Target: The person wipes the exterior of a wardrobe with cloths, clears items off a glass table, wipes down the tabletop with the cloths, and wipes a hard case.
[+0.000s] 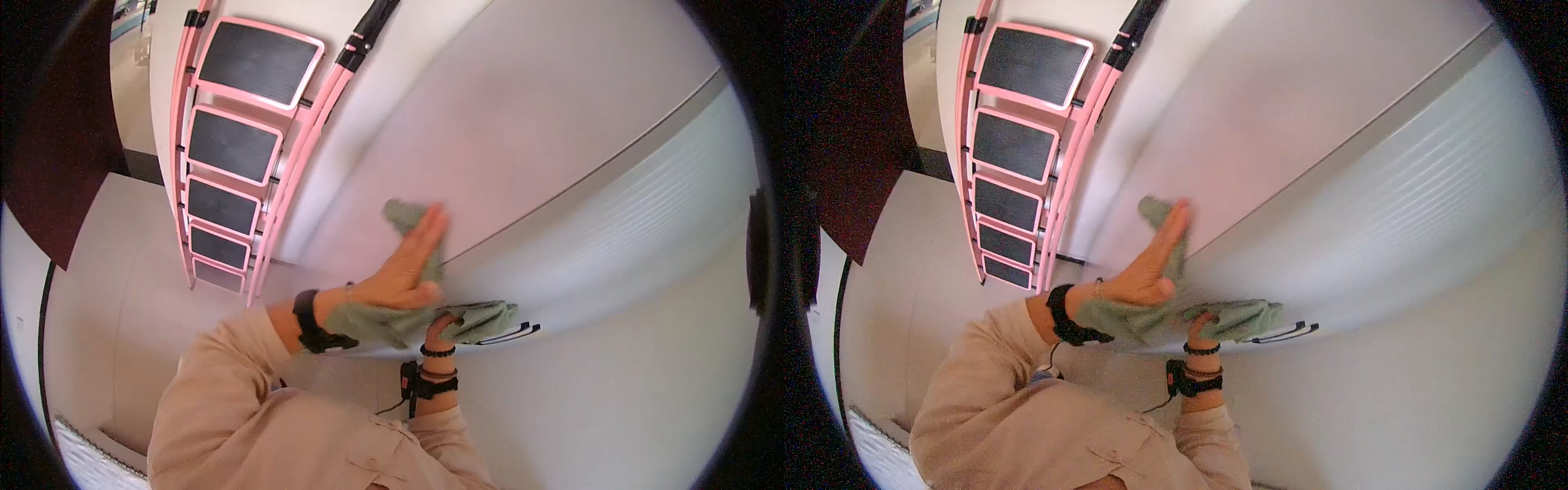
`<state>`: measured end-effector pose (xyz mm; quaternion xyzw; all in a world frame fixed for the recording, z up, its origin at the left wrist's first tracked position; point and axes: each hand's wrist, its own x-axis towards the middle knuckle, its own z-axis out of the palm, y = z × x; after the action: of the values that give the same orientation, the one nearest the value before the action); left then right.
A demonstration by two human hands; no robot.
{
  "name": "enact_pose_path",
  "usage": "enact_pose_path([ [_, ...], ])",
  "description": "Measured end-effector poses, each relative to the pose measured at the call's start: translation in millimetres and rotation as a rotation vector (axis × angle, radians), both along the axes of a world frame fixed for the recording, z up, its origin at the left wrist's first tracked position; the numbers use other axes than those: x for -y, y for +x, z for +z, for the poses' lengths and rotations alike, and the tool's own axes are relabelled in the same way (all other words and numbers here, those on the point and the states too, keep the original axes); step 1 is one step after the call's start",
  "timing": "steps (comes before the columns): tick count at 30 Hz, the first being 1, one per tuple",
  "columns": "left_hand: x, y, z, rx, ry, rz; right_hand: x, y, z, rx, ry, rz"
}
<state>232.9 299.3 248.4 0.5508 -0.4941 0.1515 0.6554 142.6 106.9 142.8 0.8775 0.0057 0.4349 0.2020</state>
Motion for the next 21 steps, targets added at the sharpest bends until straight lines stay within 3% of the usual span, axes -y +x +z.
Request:
enact_pose_path([
  [2,-7.9,0.5,60.8,0.2,-0.032,-0.058,0.4,5.4,0.4,0.004,0.017,0.015],
  [5,5.7,41.3,60.1,0.189,-0.015,0.065,3.2,-0.5,-4.1,-0.032,0.06,-0.003],
  [8,3.8,72.0,5.0,-0.384,0.109,0.024,8.3,-12.4,-17.5,-0.044,0.077,-0.028],
  [11,8.7,76.1,-100.1,-0.465,0.163,0.212,5.0,-2.6,-7.4,0.107,-0.079,0.056],
  [14,19.5,65.8,-183.5,-0.532,0.265,0.331,-8.4,-9.9,-22.7,-0.004,0.101,-0.022],
  [15,21.4,63.4,-194.1,-0.55,0.281,0.336,-24.7,-16.9,2.1,0.156,-0.116,0.002],
  [17,24.6,61.2,-186.7,-0.507,0.273,0.322,-41.2,-23.0,28.1,0.316,-0.355,0.018],
  [21,16.2,67.8,-73.9,-0.1,0.076,0.184,-75.4,-1.6,56.3,0.415,-0.214,0.214],
])
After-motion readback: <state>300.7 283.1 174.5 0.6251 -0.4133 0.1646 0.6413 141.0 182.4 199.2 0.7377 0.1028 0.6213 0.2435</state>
